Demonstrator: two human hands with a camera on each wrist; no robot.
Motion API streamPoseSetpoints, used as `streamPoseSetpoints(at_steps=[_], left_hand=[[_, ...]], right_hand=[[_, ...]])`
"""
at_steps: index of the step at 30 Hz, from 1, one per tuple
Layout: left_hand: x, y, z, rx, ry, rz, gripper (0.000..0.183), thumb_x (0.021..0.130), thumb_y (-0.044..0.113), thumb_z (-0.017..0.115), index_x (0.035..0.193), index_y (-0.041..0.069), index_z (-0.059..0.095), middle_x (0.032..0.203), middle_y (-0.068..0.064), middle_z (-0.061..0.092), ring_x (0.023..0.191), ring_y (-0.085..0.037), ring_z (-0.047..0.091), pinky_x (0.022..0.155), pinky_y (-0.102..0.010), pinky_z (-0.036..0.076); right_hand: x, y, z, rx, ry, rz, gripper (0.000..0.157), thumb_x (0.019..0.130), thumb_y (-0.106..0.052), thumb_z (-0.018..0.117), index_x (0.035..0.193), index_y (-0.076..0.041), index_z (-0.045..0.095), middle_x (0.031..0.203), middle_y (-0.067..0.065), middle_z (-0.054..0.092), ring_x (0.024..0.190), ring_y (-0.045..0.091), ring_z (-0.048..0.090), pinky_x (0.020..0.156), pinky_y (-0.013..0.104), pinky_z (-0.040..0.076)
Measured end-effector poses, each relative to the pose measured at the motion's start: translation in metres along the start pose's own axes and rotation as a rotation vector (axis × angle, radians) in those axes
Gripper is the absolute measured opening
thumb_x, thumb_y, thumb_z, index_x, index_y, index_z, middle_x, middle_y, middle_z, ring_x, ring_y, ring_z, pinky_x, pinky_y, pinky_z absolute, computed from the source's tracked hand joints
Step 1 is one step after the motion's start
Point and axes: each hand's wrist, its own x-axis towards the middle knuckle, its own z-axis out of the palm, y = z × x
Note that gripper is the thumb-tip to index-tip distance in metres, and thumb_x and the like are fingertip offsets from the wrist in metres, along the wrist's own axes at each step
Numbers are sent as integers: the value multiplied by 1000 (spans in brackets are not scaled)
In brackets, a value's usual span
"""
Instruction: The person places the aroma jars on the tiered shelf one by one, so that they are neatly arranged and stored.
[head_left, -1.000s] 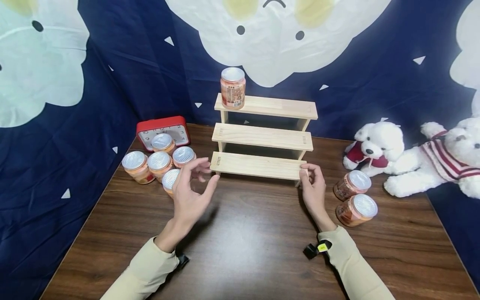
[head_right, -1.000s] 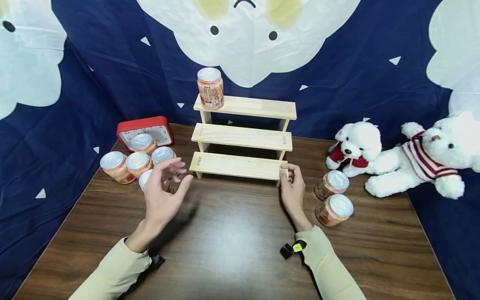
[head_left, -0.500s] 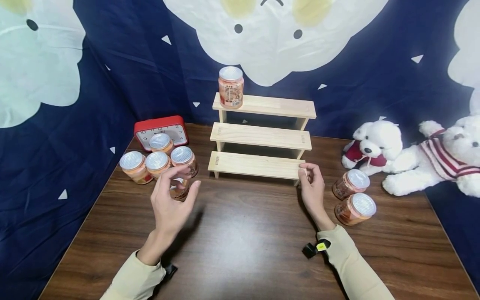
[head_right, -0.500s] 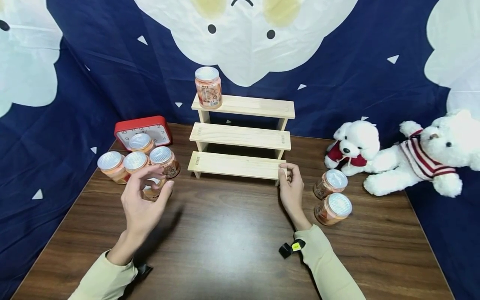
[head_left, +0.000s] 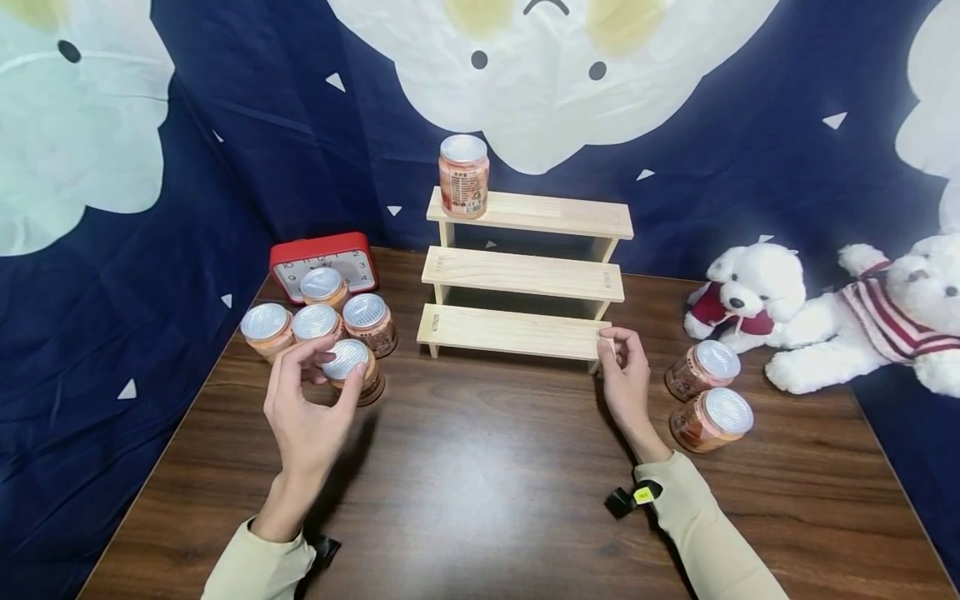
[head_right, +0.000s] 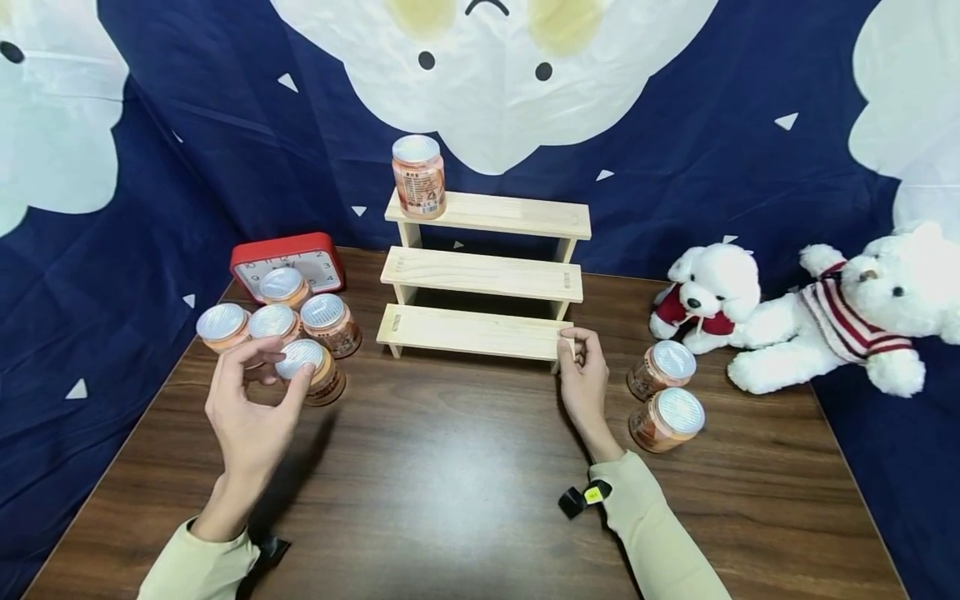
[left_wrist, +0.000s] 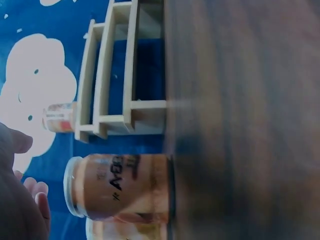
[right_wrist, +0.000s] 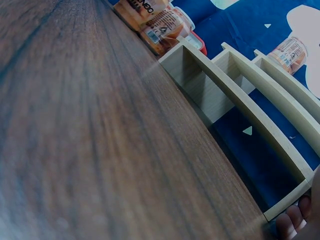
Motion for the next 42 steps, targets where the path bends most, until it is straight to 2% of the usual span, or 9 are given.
streamPoseSetpoints(at_steps=[3,6,10,13,16,21,27,37,42], left_hand=[[0,0,-2,8,7,-9,42,79,-13,88,117,-17,71,103,-34,67,95,-5,59,77,-19,42],[-4,-16,-3,40,8,-19,45,78,-8,91,119,-13,73,107,-33,67,97,-10,60,81,-20,42],[-11,-42,-5,84,1,-47,52,76,0,97,122,-6,76,116,-27,69,102,-25,62,87,-21,42],[-15,-51,-6,102,-14,-80,57,73,5,101,124,-2,77,121,-24,68,105,-31,61,91,-20,41],[-17,-55,-7,129,-38,-122,60,72,11,104,124,0,77,124,-22,68,107,-32,59,94,-20,40],[-21,-57,-8,157,-61,-178,60,71,14,106,121,-1,76,123,-23,67,105,-31,60,90,-23,40],[-27,-61,-7,166,-100,-236,63,72,16,106,124,0,73,122,-24,64,100,-20,59,80,-25,40],[-38,-71,1,166,-70,-238,72,69,12,107,129,-1,70,121,-23,61,106,-16,58,93,-25,43],[-40,-76,4,149,-52,-243,74,67,9,108,130,0,69,123,-19,59,107,-13,57,95,-24,44]], right_hand=[[0,-1,0,-3,1,16,20,111,-4,63,126,8,66,79,-3,52,64,5,49,59,16,42],[1,3,-1,-12,5,20,19,111,-5,63,126,7,67,79,-3,52,64,6,49,59,17,42],[1,5,-1,-20,2,12,16,111,-7,63,123,3,67,79,-4,52,64,6,48,58,17,42],[2,8,-1,-8,8,-3,12,110,-8,65,120,-3,69,78,-2,53,64,7,48,58,18,42],[3,10,-1,2,17,-8,11,109,-9,65,118,-6,71,78,-1,53,64,7,48,57,18,41],[1,5,0,-21,3,5,15,111,-7,63,122,1,68,79,-3,52,64,6,49,58,17,42],[1,2,0,-32,3,25,19,112,-7,64,126,5,67,80,-4,52,64,5,49,59,17,42],[1,4,-1,-35,7,16,18,111,-6,64,126,4,67,78,-6,52,64,5,49,59,17,42],[1,3,0,-37,13,25,19,112,-5,63,127,6,67,79,-6,52,64,4,48,59,15,41]])
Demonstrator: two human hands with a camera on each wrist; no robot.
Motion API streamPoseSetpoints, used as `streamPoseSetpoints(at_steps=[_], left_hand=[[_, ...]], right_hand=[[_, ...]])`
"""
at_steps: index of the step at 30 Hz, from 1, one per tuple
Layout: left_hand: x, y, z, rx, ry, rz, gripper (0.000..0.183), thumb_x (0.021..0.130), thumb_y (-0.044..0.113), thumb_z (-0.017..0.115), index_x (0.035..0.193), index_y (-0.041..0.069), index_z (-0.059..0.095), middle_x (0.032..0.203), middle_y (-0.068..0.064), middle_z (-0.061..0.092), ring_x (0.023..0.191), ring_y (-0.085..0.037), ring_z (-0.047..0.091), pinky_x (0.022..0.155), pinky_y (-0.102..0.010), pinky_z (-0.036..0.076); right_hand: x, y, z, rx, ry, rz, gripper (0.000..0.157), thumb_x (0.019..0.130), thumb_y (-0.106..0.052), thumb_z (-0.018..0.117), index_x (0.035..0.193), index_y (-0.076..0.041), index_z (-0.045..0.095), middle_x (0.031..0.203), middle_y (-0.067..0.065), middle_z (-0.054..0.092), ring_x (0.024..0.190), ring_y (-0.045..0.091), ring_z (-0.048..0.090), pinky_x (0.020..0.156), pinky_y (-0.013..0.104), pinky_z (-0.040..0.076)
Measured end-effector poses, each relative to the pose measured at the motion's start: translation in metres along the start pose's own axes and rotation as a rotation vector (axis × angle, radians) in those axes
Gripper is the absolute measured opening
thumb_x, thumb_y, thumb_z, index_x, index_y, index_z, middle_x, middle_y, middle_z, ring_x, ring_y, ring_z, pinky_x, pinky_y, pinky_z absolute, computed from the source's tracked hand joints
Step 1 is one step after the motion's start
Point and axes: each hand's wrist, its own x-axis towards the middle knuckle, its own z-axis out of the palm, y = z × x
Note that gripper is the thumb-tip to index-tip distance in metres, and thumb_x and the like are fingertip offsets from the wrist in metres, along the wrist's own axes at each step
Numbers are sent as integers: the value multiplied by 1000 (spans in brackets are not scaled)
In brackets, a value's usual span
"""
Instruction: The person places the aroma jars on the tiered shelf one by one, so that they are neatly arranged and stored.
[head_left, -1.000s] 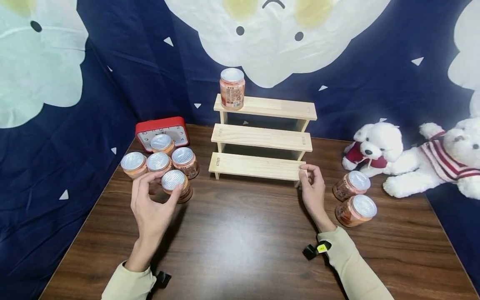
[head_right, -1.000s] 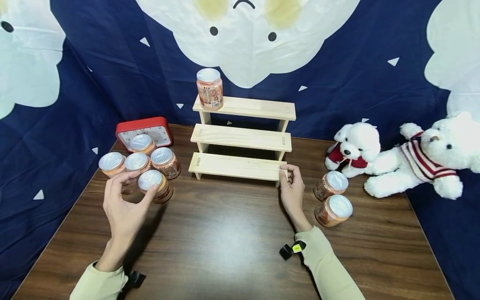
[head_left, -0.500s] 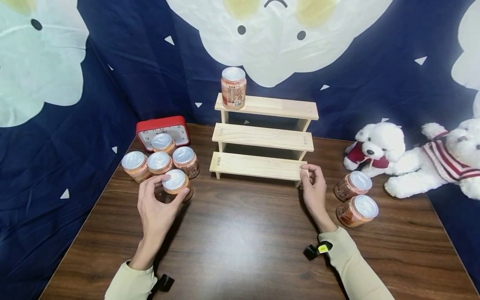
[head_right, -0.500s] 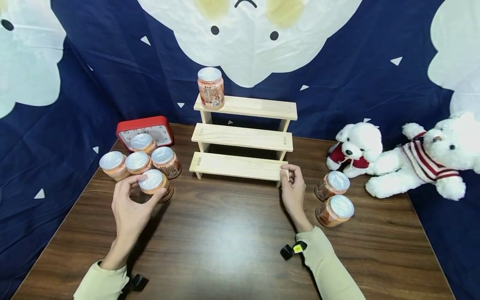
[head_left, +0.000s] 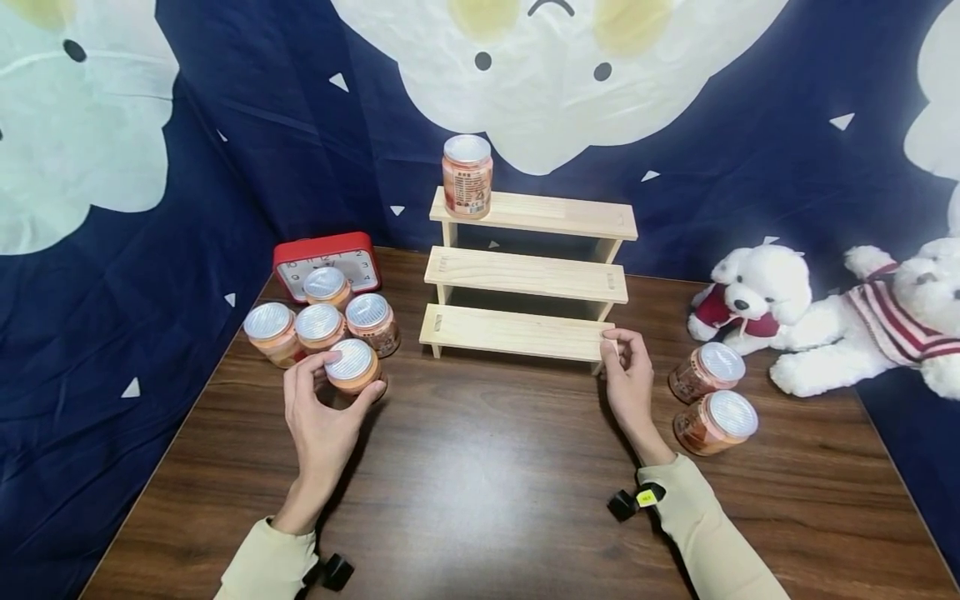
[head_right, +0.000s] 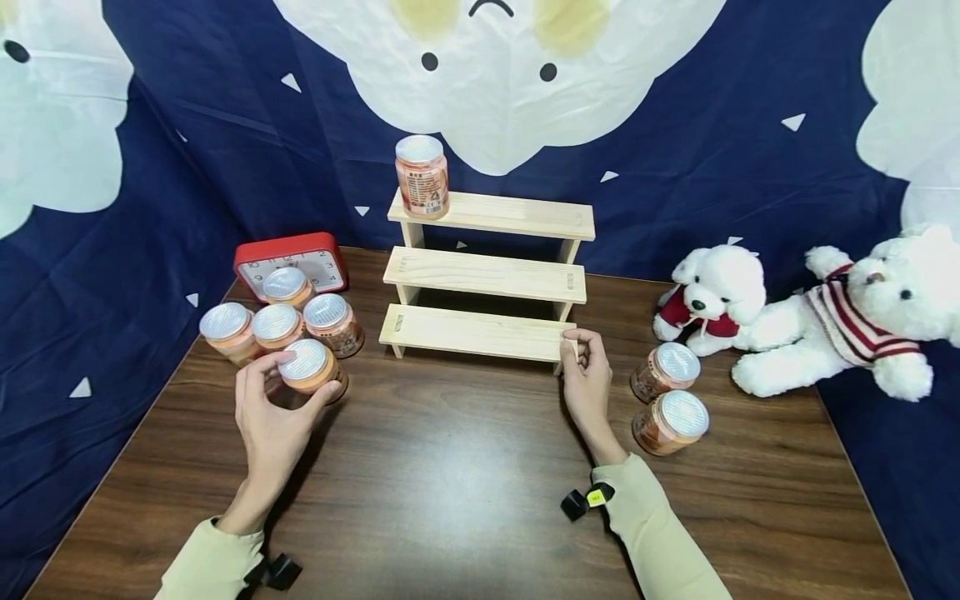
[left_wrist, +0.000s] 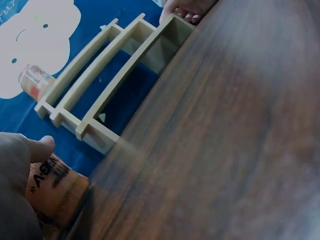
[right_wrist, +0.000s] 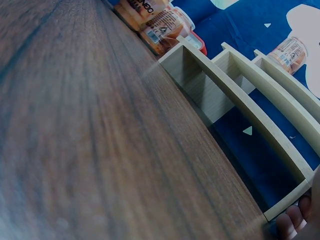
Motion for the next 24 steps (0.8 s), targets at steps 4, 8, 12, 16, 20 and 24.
streamPoseSetpoints(at_steps=[4,8,12,16,20,24], left_hand=[[0,-2,1,-22,12,-10,74,67,8,107,130,0,69,123,-8,59,106,-8,56,94,-23,44],[-1,-1,2,-36,18,-10,74,68,8,107,131,0,69,123,-4,59,106,-6,55,93,-22,45],[-2,1,3,-53,9,-10,78,67,6,108,133,-1,67,124,-17,59,107,-6,55,93,-23,46],[-3,2,4,-70,8,-10,79,66,2,107,133,-2,66,125,-21,58,107,-10,55,93,-23,46],[-3,1,5,-74,8,-30,77,67,1,106,133,-2,66,124,-17,57,106,-13,57,90,-24,48],[-4,1,4,-82,5,-44,75,69,2,105,133,-1,67,122,-13,56,105,-14,57,87,-27,49]], right_hand=[[-4,-16,2,3,-10,0,19,111,-1,61,126,11,65,79,-5,52,63,4,48,59,15,42],[-9,-36,2,8,-19,-11,19,110,2,60,124,15,63,78,-4,52,63,3,48,59,15,42],[-11,-42,2,10,-17,-16,19,109,4,60,123,16,62,78,-4,52,63,2,48,59,14,42],[-11,-43,2,21,-14,-19,19,109,4,61,123,16,62,78,-5,52,63,4,48,59,15,43],[-11,-42,3,30,-14,-6,19,109,5,61,122,17,63,77,-3,52,63,8,49,58,15,44],[-11,-42,3,34,-14,9,19,109,5,61,123,17,62,76,-3,53,63,6,50,58,15,45]])
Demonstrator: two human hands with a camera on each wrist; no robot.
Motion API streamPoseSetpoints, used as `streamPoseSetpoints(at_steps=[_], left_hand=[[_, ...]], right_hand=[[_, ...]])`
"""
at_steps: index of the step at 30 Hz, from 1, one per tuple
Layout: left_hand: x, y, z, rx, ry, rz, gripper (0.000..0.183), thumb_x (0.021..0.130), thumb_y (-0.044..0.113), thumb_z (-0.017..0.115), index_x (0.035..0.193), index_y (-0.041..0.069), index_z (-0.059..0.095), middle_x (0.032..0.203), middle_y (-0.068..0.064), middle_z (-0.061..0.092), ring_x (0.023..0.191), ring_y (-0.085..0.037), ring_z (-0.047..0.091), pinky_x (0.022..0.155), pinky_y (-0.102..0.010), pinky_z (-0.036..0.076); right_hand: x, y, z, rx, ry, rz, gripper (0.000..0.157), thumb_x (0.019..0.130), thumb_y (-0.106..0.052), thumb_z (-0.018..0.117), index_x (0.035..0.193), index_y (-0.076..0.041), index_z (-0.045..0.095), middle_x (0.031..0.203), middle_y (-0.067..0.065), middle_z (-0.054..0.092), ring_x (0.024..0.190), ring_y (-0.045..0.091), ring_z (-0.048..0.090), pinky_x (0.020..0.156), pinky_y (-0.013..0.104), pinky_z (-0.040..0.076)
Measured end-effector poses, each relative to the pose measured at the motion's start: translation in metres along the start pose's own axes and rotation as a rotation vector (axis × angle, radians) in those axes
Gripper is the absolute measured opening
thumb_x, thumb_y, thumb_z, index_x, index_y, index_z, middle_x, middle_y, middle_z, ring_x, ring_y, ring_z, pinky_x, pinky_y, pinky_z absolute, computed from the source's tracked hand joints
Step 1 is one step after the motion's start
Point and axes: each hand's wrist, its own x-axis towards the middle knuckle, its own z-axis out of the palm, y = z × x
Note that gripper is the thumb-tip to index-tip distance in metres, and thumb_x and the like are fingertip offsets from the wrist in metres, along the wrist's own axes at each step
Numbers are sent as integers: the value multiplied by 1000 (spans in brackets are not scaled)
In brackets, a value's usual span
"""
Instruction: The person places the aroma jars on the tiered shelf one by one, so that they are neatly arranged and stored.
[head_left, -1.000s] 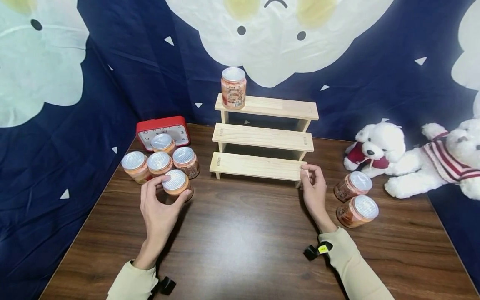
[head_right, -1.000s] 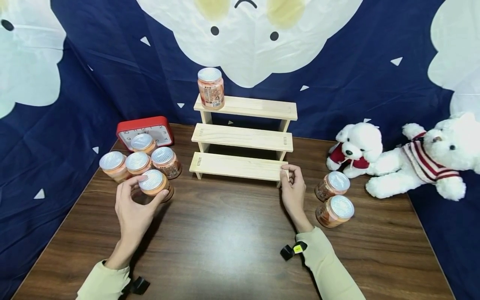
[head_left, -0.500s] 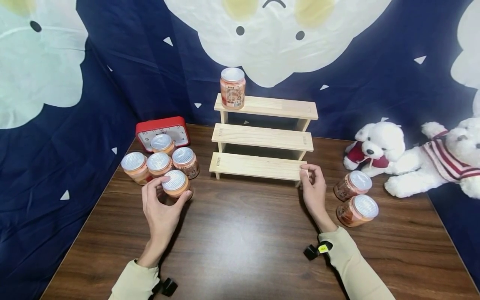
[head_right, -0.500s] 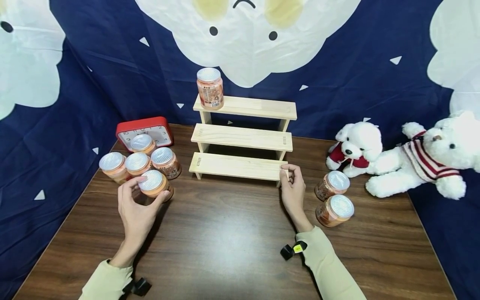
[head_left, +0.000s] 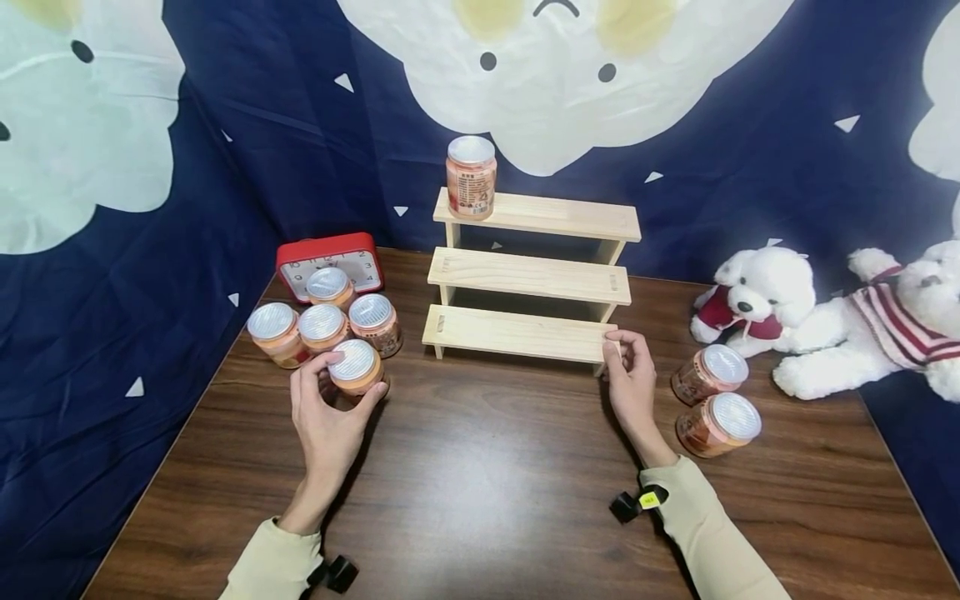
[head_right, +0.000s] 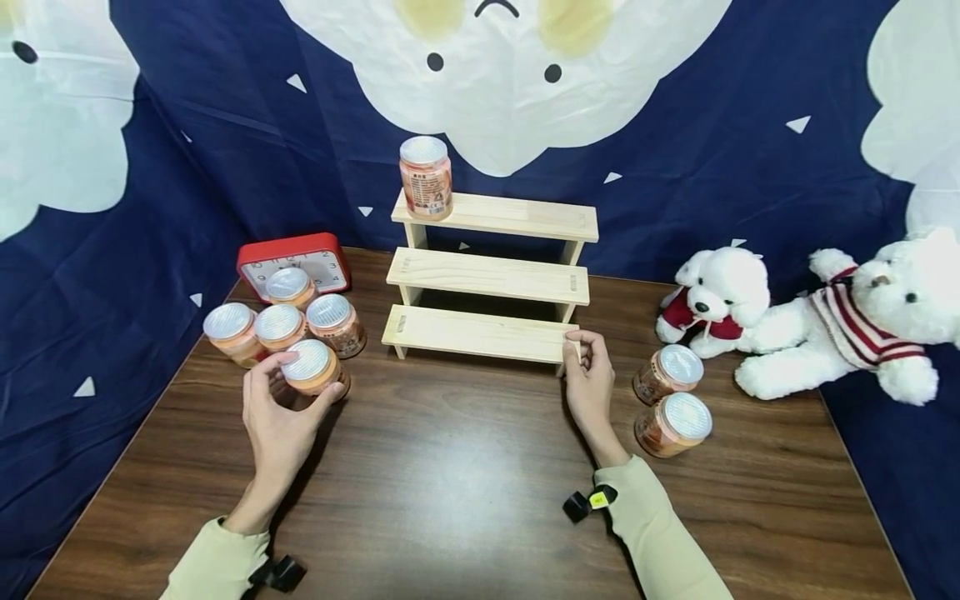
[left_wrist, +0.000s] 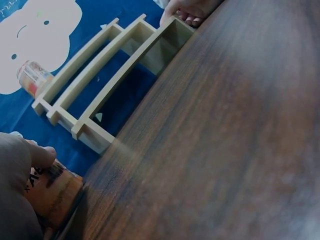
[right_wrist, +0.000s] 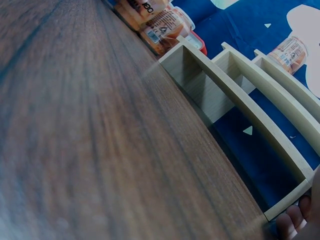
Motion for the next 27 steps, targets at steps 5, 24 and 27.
streamPoseSetpoints(at_steps=[5,24,27], left_hand=[[0,1,-1,3,2,14,74,69,3,106,132,1,68,122,-17,58,104,-12,57,86,-27,49],[0,-2,-5,67,2,82,70,69,10,104,131,3,72,120,-17,62,103,-7,57,84,-21,46],[-1,1,-6,49,6,95,70,69,10,104,131,2,73,121,-12,63,102,-7,58,82,-22,48]], right_hand=[[0,1,0,-5,1,2,19,109,4,61,123,16,63,76,-2,53,63,8,50,58,15,45],[1,1,0,-16,5,-15,18,108,4,61,122,15,64,75,-4,52,62,4,49,58,14,44],[0,2,0,-16,1,-16,18,109,4,62,122,15,64,76,-4,52,63,3,49,58,15,44]])
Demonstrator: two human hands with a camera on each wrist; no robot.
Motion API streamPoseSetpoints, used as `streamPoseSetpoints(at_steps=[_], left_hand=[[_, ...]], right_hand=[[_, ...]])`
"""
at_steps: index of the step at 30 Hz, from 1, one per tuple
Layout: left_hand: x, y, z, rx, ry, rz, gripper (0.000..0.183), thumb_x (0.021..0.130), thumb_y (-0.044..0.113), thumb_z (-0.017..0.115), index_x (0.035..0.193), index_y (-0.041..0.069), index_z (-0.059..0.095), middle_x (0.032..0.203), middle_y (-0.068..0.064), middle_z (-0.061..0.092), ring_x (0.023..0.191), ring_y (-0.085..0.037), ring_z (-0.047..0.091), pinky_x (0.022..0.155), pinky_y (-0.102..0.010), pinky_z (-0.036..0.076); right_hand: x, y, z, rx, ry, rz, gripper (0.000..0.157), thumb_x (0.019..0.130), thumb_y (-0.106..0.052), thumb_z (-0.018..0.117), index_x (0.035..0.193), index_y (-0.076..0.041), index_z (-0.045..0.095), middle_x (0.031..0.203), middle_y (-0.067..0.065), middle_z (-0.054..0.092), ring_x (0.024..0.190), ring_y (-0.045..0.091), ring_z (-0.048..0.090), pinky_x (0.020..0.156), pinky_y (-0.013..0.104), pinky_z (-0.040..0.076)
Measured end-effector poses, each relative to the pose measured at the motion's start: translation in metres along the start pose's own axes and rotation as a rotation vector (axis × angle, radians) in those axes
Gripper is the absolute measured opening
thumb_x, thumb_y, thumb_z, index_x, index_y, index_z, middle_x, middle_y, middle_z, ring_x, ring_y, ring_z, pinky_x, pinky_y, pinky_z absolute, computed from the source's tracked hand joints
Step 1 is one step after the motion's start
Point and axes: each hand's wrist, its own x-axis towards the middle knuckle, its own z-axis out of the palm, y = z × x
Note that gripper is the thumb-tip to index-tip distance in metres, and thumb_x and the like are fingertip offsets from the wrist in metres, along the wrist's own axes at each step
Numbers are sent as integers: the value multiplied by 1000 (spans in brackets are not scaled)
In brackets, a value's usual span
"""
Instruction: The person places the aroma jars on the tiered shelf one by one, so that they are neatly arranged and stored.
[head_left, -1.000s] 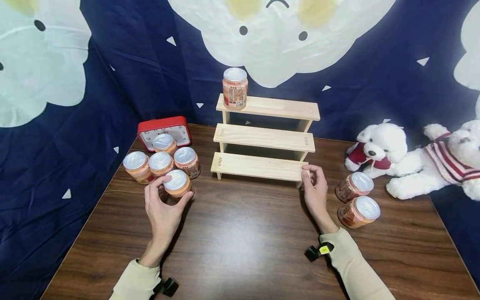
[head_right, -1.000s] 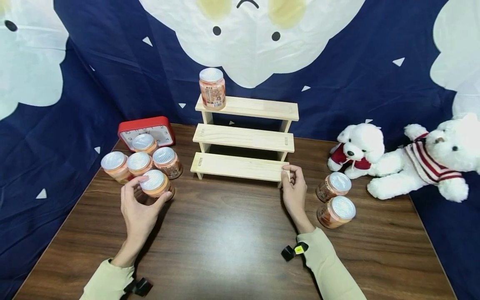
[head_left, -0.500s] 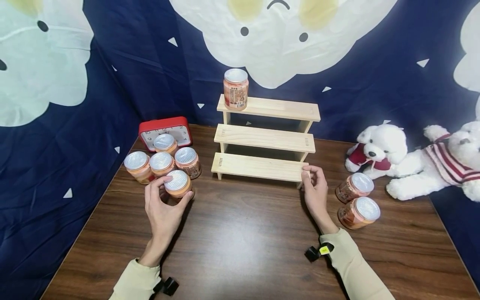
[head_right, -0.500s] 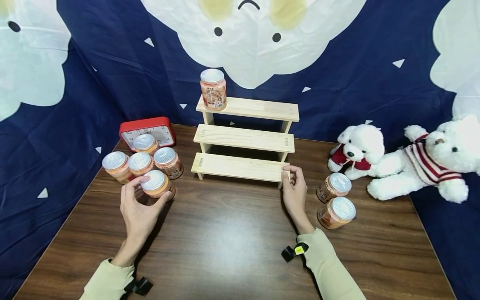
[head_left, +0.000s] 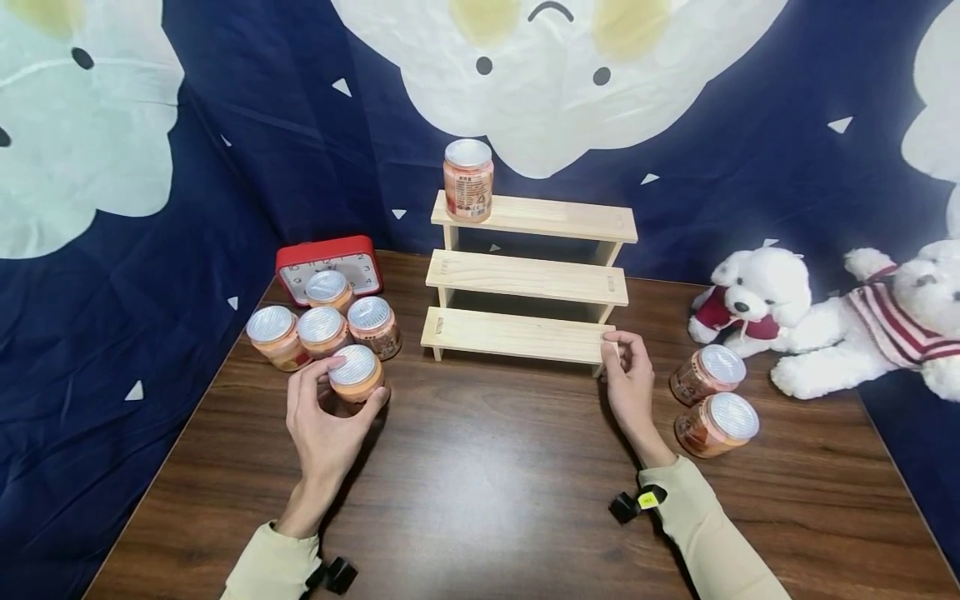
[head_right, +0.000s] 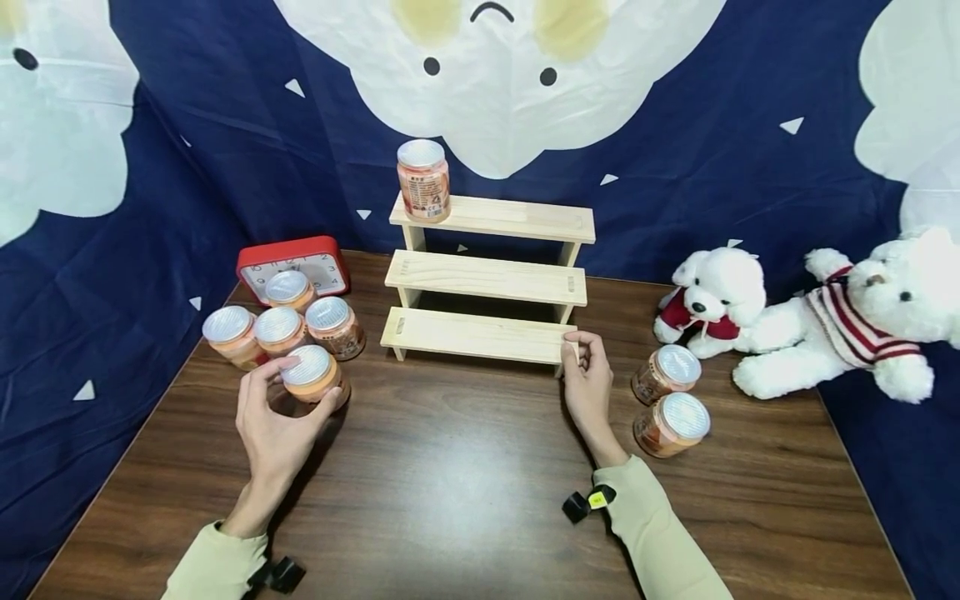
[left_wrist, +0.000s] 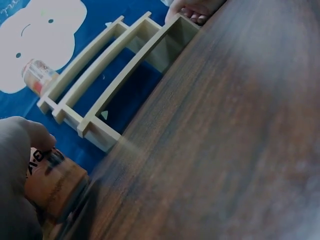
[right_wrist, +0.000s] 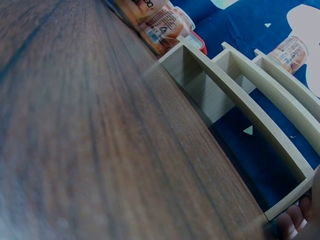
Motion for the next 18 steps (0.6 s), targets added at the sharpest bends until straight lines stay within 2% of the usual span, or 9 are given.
streamPoseSetpoints(at_steps=[4,10,18], left_hand=[[0,7,2,-48,-7,11,70,67,7,104,130,2,73,125,-8,63,100,-7,60,82,-20,50],[3,23,3,-106,-52,50,72,62,3,104,128,-1,74,131,-17,64,102,-10,62,85,-12,51],[9,50,3,-125,-109,116,67,66,7,101,127,0,73,127,-19,63,110,-10,62,90,-12,53]], right_hand=[[0,1,-2,-5,-2,-4,18,109,4,62,122,16,63,77,-3,52,63,4,49,59,15,43],[-1,3,-2,-1,2,2,18,109,3,62,123,14,64,78,-3,53,63,7,51,59,15,45],[1,1,-3,2,-4,3,18,109,2,63,123,15,64,78,-4,54,64,9,51,59,15,46]])
